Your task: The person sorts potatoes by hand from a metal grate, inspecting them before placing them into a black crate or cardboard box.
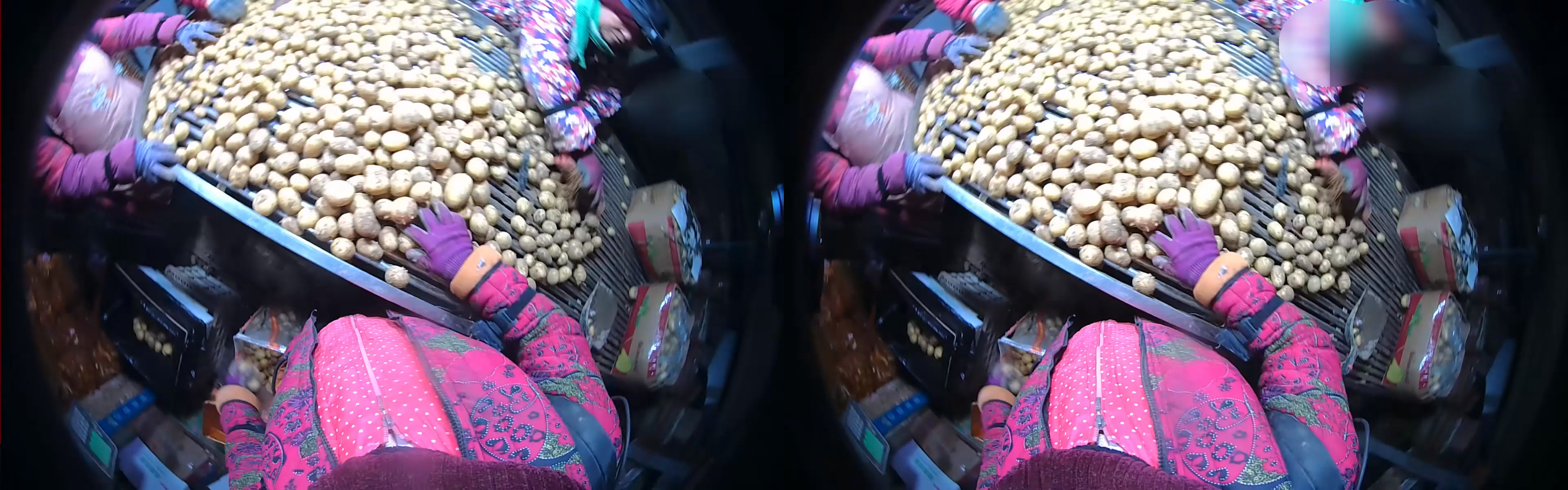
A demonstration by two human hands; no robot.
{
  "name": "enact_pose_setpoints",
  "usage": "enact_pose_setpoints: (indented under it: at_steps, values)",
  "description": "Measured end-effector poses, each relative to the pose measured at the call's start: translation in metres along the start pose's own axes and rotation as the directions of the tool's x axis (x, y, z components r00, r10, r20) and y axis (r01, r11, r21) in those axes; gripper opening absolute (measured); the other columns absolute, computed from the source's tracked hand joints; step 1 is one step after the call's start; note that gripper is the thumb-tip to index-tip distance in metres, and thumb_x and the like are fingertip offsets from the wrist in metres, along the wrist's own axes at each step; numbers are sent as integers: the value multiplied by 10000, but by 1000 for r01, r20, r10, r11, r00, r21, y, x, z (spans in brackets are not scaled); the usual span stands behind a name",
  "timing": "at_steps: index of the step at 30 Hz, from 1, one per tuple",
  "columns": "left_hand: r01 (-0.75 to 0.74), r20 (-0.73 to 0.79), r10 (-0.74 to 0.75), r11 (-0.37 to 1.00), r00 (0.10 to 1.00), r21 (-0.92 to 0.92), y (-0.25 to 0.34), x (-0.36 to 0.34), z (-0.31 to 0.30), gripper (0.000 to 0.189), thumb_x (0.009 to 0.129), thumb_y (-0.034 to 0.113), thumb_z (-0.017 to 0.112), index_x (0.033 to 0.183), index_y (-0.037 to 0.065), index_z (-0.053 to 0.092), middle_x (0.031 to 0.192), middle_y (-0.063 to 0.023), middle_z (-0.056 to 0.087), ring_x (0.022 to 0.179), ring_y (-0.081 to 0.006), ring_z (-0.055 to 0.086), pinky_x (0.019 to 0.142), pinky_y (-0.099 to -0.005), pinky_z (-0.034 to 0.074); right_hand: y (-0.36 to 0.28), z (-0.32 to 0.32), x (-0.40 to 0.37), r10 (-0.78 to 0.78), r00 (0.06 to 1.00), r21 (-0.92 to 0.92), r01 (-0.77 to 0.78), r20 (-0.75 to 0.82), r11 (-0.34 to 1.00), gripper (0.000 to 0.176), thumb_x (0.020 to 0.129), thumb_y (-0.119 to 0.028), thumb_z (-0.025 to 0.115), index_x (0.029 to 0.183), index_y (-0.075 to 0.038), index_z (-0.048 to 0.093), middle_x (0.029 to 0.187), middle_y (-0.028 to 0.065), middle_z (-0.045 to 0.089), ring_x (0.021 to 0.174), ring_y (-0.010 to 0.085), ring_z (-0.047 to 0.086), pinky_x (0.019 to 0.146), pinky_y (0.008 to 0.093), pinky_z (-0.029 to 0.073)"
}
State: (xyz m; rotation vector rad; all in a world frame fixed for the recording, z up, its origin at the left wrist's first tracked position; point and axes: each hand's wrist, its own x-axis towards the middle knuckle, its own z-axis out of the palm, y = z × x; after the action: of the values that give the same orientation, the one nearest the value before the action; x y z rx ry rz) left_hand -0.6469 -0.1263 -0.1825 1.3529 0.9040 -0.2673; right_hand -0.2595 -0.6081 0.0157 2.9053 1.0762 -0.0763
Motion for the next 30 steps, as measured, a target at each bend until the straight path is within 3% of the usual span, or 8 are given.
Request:
enact_pose_setpoints:
  at_steps: [5,7,8,13,16,20,23,30]
  values:
    - [28,-102,58,726,993,688,-98,91,-54,760,798,285,750,1420,18,405,1283,-188,567,1097,-302,592,932,-396,492,-4,-2,2,73,996,18,-74,60,997,405,784,-421,655,1147,-243,619,1213,92,531,1194,330,459,909,508,384]
    - [-134,-40,222,711,974,691,2,110,-24,600,828,177,699,1354,-18,486,1321,-184,553,1231,-283,519,1040,-396,408,-13,4,-5,107,991,68,-101,-84,993,433,793,-436,647,1175,-235,607,1244,99,527,1208,324,460,930,510,381]
    - [-206,-198,286,915,938,347,44,115,9,541,862,108,643,1360,-20,477,1327,-182,545,1226,-268,518,1036,-378,407,-17,-3,-11,100,992,154,-87,-78,984,475,796,-445,644,1217,-230,589,1288,106,517,1223,325,458,951,512,376]
    - [-799,119,833,464,541,382,281,72,185,467,917,32,552,1376,-6,472,1358,-175,517,1242,-272,502,1066,-385,372,10,-5,-95,217,971,153,-201,-95,967,625,796,-438,648,1362,-221,497,1448,173,392,1296,412,385,1033,557,325]
    - [-898,437,835,142,334,416,321,50,271,475,900,23,564,1366,-12,478,1369,-195,504,1272,-310,486,1096,-406,348,55,-24,-158,617,787,50,-616,-6,786,691,778,-466,664,1393,-219,469,1478,168,351,1336,420,327,1053,563,316]
    - [-813,709,595,-154,377,561,320,26,347,778,726,259,725,1424,73,435,1492,-211,367,1392,-440,286,1146,-529,230,102,6,-227,948,291,32,-957,132,289,789,829,-544,617,1479,-201,331,1513,178,300,1366,441,266,1081,583,293]
    - [-755,725,564,-251,395,606,311,38,355,875,685,326,750,1460,130,393,1554,-192,268,1422,-506,156,1155,-586,161,98,66,-209,894,429,7,-901,-127,434,848,799,-599,613,1481,-179,336,1509,188,306,1374,447,254,1106,592,236]
    - [-737,709,556,-234,434,634,313,33,358,893,671,237,755,1468,109,375,1553,-179,279,1437,-483,145,1166,-571,155,103,-1,-104,396,911,587,-261,-111,766,839,788,-452,700,1479,-143,338,1379,197,420,1289,378,412,1085,481,328]
